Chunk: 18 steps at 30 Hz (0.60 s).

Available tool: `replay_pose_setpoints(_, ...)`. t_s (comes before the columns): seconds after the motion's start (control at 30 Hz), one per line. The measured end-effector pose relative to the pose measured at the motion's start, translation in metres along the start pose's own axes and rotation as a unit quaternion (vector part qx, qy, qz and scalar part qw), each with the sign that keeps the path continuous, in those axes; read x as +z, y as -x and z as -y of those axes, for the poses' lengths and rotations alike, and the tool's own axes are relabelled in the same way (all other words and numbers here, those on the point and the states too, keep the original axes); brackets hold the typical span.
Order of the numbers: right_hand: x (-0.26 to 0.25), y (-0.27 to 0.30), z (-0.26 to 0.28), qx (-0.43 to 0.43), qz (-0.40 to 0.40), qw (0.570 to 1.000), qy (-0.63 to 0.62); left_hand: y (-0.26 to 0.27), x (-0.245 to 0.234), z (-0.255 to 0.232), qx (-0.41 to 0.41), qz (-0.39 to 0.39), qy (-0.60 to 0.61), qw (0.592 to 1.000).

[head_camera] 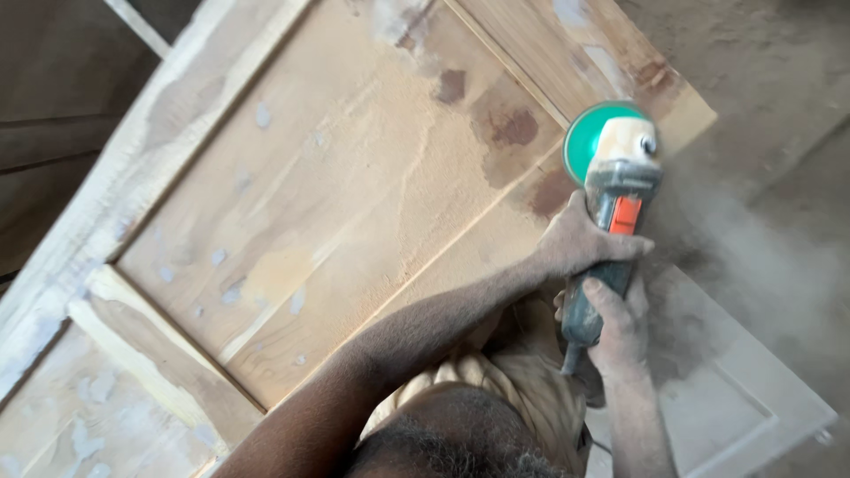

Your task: The person uses an angle grinder with a sanding disc to smooth the surface of a wooden door. They systematically sand the entire surface, then lift and flip the door to inspect the other side.

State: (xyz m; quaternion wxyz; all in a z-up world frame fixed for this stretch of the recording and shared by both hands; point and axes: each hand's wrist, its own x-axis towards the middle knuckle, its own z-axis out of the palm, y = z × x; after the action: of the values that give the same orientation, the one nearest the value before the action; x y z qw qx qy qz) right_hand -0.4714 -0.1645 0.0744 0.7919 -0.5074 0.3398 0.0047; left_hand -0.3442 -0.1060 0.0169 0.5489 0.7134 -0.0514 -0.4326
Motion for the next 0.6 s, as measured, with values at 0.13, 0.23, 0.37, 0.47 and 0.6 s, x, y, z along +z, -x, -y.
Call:
replay_pose_setpoints(0.13, 0.017, -0.042, 0.015, 0.012, 0.000, 1.000, 0.013, -0.028, -0.032, -0.019, 0.009, -0.028, 0.028, 0.999)
replay_pose_setpoints(0.23, 0.030, -0.078, 0.027, -0.002, 0.029, 0.999, 0.019, -0.051, -0.058, -0.032, 0.024, -0.049, 0.050, 0.997)
replay_pose_setpoints(0.37, 0.054, -0.131, 0.046, -0.004, 0.092, 0.995, 0.029, -0.089, -0.100, -0.042, 0.086, -0.024, 0.147, 0.985)
replay_pose_setpoints(0.47, 0.084, -0.175, 0.061, -0.013, 0.121, 0.990, 0.068, -0.121, -0.139, -0.047, 0.111, -0.089, 0.151, 0.978)
replay_pose_setpoints(0.6, 0.137, -0.233, 0.072, -0.086, 0.231, 0.969, 0.025, -0.151, -0.218, -0.049, 0.152, -0.116, 0.167, 0.967)
